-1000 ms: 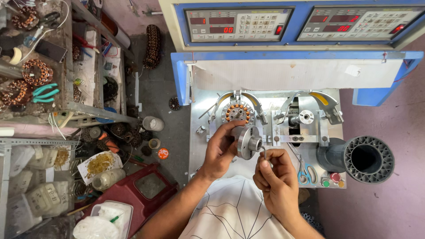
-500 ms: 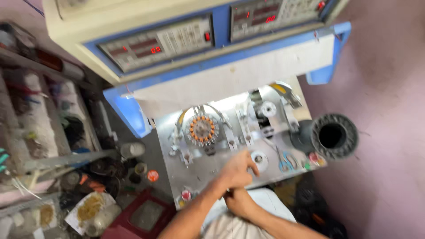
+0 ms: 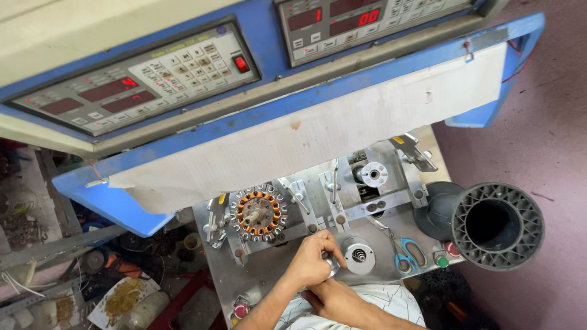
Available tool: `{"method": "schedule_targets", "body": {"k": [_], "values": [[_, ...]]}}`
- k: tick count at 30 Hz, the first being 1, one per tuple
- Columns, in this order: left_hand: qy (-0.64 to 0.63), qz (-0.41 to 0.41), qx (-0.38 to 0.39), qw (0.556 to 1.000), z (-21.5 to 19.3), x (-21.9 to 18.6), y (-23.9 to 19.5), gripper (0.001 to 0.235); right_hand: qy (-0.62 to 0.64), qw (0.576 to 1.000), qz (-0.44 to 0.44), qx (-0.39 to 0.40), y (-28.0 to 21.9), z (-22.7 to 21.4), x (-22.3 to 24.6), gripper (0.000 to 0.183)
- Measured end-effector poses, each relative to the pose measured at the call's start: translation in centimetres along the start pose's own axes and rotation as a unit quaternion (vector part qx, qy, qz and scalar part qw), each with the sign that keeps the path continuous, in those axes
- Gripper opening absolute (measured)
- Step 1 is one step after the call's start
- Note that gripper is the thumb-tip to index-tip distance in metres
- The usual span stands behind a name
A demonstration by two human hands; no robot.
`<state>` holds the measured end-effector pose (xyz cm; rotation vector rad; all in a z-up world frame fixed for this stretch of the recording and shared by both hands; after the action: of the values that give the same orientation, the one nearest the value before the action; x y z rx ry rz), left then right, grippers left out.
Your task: The person assembles metal motor components by inserting small internal parts and tightening them with a hex key.
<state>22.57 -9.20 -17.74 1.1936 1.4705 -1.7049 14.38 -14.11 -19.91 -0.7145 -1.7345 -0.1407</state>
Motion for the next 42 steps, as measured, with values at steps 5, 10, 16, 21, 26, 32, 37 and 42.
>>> {"method": "schedule_targets", "body": {"k": [5, 10, 16, 21, 26, 32, 37, 42], "values": [[-0.111, 0.007, -0.05, 0.993, -1.3, 1.0, -0.6, 0.043, -0.089, 0.991, 0.088, 0.054, 0.0, -1.0, 0.9, 0.026], [-0.293, 0.03, -0.094, 0.951, -2.6, 1.9, -1.4, 0.048, -0.21, 0.975, 0.049, 0.05, 0.4, -2.3, 3.7, 0.022], [-0.544, -0.008, -0.082, 0.835, -4.2, 4.4, -3.5, 0.051, -0.33, 0.938, -0.11, -0.007, -0.7, -2.8, 9.2, 0.054], [-0.741, 0.016, -0.052, 0.669, -3.6, 4.9, -6.1, 0.051, -0.345, 0.885, -0.301, -0.087, -3.3, -3.6, 15.8, 0.054], [-0.796, 0.067, -0.013, 0.601, -3.3, 5.1, -7.8, 0.046, -0.246, 0.911, -0.263, -0.202, -3.7, -5.3, 17.4, 0.052], [-0.783, 0.08, -0.049, 0.615, -4.9, 4.1, -10.8, 0.048, -0.244, 0.931, -0.161, -0.218, -2.4, -4.9, 21.4, 0.054], [-0.764, 0.077, -0.06, 0.638, -6.3, -0.4, -15.8, 0.059, -0.174, 0.957, -0.022, -0.233, -2.5, -5.8, 21.5, 0.039], [-0.438, 0.206, -0.139, 0.864, -10.9, -9.5, -23.2, 0.063, 0.34, 0.902, 0.106, -0.245, -2.8, -5.7, 17.1, 0.019]]}}
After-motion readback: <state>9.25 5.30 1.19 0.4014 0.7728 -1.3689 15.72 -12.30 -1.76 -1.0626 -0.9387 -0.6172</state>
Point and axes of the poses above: each hand's wrist, its own y-axis towards the middle knuckle, its own z-axis out of the palm, x = y × z, the point moved 10 cm from there along y, towards the middle knuckle, and after that the axes turned 2 degrees about -y, right-handed, at the moved point
